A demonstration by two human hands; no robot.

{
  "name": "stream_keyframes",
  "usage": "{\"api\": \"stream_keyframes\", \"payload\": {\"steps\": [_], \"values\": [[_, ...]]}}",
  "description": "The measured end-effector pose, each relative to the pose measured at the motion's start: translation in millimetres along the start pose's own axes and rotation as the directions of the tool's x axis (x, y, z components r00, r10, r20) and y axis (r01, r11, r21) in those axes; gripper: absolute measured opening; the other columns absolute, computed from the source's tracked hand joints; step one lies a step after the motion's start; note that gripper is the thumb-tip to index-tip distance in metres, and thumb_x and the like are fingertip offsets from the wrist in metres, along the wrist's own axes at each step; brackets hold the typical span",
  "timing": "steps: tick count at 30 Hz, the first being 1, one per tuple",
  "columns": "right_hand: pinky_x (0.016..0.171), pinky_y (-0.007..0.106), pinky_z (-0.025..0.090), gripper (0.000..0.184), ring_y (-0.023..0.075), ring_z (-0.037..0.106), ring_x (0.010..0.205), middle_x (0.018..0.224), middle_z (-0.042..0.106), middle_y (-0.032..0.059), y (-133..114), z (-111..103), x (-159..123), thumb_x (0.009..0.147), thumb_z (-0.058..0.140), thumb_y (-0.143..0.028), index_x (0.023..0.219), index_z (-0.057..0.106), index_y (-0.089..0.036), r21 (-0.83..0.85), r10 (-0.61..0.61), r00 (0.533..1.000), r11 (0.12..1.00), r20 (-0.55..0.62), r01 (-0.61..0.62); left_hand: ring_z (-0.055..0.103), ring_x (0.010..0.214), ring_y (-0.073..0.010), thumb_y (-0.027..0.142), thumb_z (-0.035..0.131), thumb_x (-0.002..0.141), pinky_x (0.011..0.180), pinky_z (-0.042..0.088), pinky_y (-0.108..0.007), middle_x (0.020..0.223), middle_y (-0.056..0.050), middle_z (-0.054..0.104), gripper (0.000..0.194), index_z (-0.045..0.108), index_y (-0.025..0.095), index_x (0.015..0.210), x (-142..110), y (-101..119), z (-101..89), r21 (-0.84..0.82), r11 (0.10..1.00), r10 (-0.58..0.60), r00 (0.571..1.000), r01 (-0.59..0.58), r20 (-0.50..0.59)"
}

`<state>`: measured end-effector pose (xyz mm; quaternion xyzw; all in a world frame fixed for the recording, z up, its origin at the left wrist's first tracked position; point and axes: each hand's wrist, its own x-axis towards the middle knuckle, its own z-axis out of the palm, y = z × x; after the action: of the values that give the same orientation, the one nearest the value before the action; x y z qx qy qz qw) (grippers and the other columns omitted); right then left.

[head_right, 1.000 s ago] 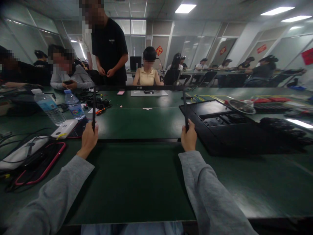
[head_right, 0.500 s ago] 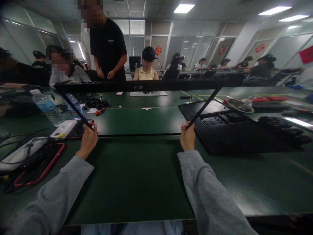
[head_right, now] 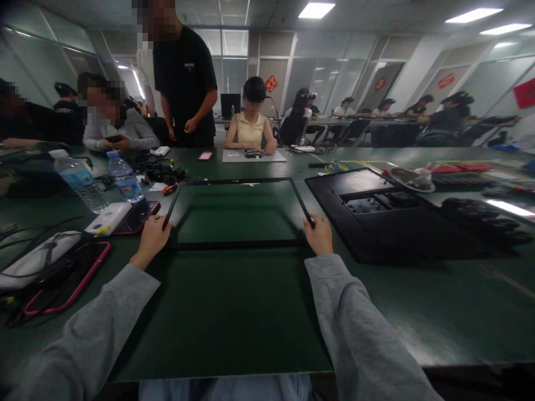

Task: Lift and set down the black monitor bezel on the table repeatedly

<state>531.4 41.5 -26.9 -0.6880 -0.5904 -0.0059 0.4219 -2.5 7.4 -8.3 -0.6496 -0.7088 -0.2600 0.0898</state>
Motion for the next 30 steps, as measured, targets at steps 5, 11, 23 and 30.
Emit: {"api": "stream_keyframes", "payload": {"steps": [5, 11, 23, 30], "values": [[0.092, 0.053, 0.048, 0.041, 0.0324, 0.057, 0.101, 0.101, 0.057, 0.0156, 7, 2, -3, 0.083, 0.059, -0.040, 0.112, 0.075, -0.015, -0.176, 0.072, 0.997, 0.982, 0.031, -0.066, 0.053, 0.122, -0.0390, 0.038, 0.047, 0.096, 0.091, 0.053, -0.056, 0.136, -0.022, 0.056, 0.040, 0.067, 0.016, 0.122, -4, 2, 0.6, 0.099, 0.995, -0.032, 0.991, 0.019, 0.130], [0.093, 0.057, 0.047, 0.038, 0.0369, 0.054, 0.114, 0.115, 0.057, 0.0181, 2, -1, -8, 0.086, 0.060, -0.041, 0.113, 0.076, -0.021, -0.282, 0.120, 0.988, 0.955, 0.095, -0.089, 0.050, 0.127, -0.0395, 0.036, 0.047, 0.096, 0.095, 0.050, -0.060, 0.140, -0.021, 0.055, 0.039, 0.068, 0.018, 0.123, -5, 4, -1.1, 0.108, 0.994, -0.028, 0.985, 0.010, 0.169], [0.093, 0.050, 0.048, 0.051, 0.0322, 0.063, 0.102, 0.111, 0.067, 0.0178, -28, -18, -3, 0.094, 0.042, -0.042, 0.135, 0.056, -0.014, -0.044, 0.011, 0.985, 0.999, -0.175, -0.019, 0.048, 0.131, -0.0371, 0.035, 0.039, 0.101, 0.106, 0.042, -0.057, 0.140, -0.021, 0.056, 0.047, 0.050, 0.013, 0.141, -1, 32, -27.8, -0.122, 0.992, -0.071, 0.962, 0.039, -0.265], [0.087, 0.046, 0.048, 0.049, 0.0279, 0.066, 0.082, 0.092, 0.072, 0.0115, -38, -21, -7, 0.099, 0.033, -0.044, 0.135, 0.048, -0.015, 0.086, 0.064, 0.978, 0.995, -0.200, -0.048, 0.055, 0.127, -0.0354, 0.045, 0.038, 0.103, 0.108, 0.040, -0.054, 0.135, -0.019, 0.062, 0.056, 0.037, 0.013, 0.148, -1, 31, -30.8, -0.193, 0.981, -0.064, 0.910, -0.018, -0.409]]}}
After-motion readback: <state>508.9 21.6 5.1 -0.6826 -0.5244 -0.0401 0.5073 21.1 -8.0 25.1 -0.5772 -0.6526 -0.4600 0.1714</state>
